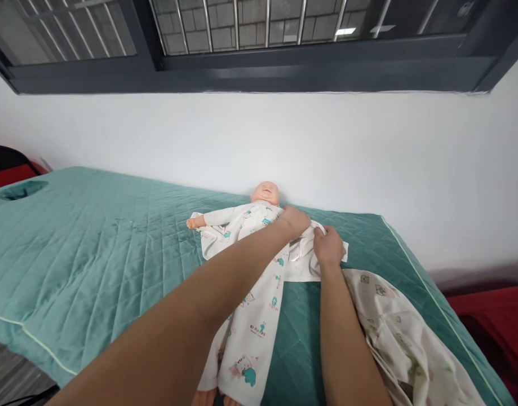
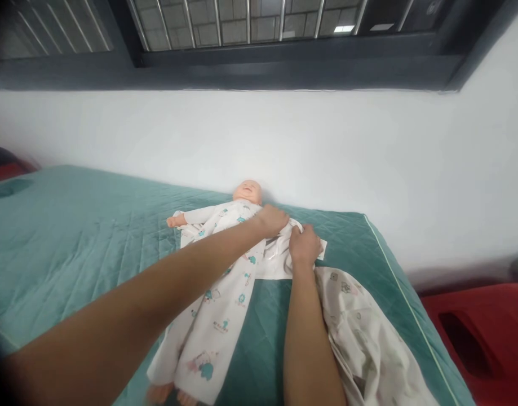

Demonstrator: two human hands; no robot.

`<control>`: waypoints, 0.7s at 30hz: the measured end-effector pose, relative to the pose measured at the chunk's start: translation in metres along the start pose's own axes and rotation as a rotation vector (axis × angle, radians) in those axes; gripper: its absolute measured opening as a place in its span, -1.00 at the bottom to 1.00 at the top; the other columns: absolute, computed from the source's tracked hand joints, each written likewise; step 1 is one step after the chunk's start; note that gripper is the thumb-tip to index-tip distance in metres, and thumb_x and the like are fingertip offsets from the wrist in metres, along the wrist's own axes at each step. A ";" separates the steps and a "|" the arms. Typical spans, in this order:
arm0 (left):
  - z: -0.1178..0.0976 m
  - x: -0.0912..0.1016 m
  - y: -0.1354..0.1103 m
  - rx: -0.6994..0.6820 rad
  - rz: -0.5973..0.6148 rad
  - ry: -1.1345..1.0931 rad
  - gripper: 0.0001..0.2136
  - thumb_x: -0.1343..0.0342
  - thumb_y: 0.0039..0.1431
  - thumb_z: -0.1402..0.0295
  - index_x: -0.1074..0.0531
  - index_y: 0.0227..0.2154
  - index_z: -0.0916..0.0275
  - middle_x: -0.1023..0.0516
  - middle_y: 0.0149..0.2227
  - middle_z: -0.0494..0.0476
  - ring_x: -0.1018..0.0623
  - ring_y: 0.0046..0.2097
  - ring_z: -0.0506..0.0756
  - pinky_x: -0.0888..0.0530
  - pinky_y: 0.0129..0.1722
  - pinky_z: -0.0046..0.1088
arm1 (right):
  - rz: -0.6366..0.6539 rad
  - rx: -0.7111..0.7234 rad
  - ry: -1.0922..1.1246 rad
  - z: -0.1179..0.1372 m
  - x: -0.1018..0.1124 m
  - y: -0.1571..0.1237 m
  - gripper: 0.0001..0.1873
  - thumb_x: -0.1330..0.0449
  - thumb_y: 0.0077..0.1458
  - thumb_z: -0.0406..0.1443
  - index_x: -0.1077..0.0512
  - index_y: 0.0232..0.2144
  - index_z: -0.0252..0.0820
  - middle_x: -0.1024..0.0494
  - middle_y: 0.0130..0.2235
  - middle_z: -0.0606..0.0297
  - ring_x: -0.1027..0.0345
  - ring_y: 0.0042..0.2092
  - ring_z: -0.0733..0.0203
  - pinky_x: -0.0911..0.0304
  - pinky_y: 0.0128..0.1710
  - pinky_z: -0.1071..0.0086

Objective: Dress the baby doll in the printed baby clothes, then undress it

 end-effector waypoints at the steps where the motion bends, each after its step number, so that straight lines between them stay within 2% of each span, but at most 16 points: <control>1: 0.001 0.001 -0.001 0.006 -0.010 0.004 -0.62 0.03 0.29 0.50 -0.40 0.14 0.36 -0.52 0.11 0.46 -0.53 0.09 0.31 -0.43 -0.02 -0.13 | 0.003 0.002 0.010 0.000 -0.001 0.000 -0.55 0.00 0.25 -0.19 -0.47 0.06 -0.26 -0.59 -0.05 -0.05 -0.42 0.07 -0.11 -0.19 0.09 0.09; 8: 0.013 0.016 -0.009 0.052 -0.051 0.040 -0.62 -0.09 0.24 0.46 -0.42 0.12 0.34 -0.51 0.11 0.47 -0.52 0.10 0.33 -0.44 -0.02 -0.15 | 0.004 0.005 0.131 -0.004 -0.002 -0.001 -0.55 0.05 0.28 -0.17 -0.40 0.09 -0.26 -0.56 0.02 -0.02 -0.42 0.04 -0.07 -0.19 0.06 0.16; 13: 0.038 0.028 -0.022 0.098 -0.071 0.087 -0.63 -0.02 0.25 0.53 -0.42 0.11 0.35 -0.51 0.09 0.48 -0.53 0.07 0.30 -0.44 -0.06 -0.20 | -0.019 -0.014 0.246 -0.009 -0.001 0.003 -0.57 -0.01 0.22 -0.20 -0.43 0.04 -0.28 -0.56 0.00 -0.03 -0.41 0.02 -0.06 -0.21 0.04 0.19; 17: 0.053 0.034 -0.035 0.121 -0.076 0.121 -0.64 -0.01 0.24 0.54 -0.41 0.10 0.38 -0.52 0.05 0.47 -0.53 0.06 0.28 -0.42 -0.08 -0.23 | -0.057 0.005 0.375 -0.010 0.002 0.006 -0.61 -0.05 0.15 -0.21 -0.48 -0.07 -0.29 -0.58 -0.07 -0.02 -0.42 -0.03 -0.04 -0.25 -0.01 0.21; 21: 0.056 0.037 -0.044 0.129 -0.077 0.137 -0.63 -0.06 0.23 0.50 -0.39 0.10 0.38 -0.51 0.06 0.44 -0.52 0.05 0.27 -0.41 -0.09 -0.25 | -0.098 0.028 0.539 -0.013 0.004 0.010 -0.66 -0.12 0.06 -0.20 -0.52 -0.20 -0.29 -0.61 -0.15 0.03 -0.43 -0.09 -0.02 -0.29 -0.06 0.24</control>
Point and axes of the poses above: each hand's wrist, its own y-axis towards the middle knuckle, its own x-axis out of the back of the hand, z = x × y, the point moved 7 cm from there along y, towards the middle knuckle
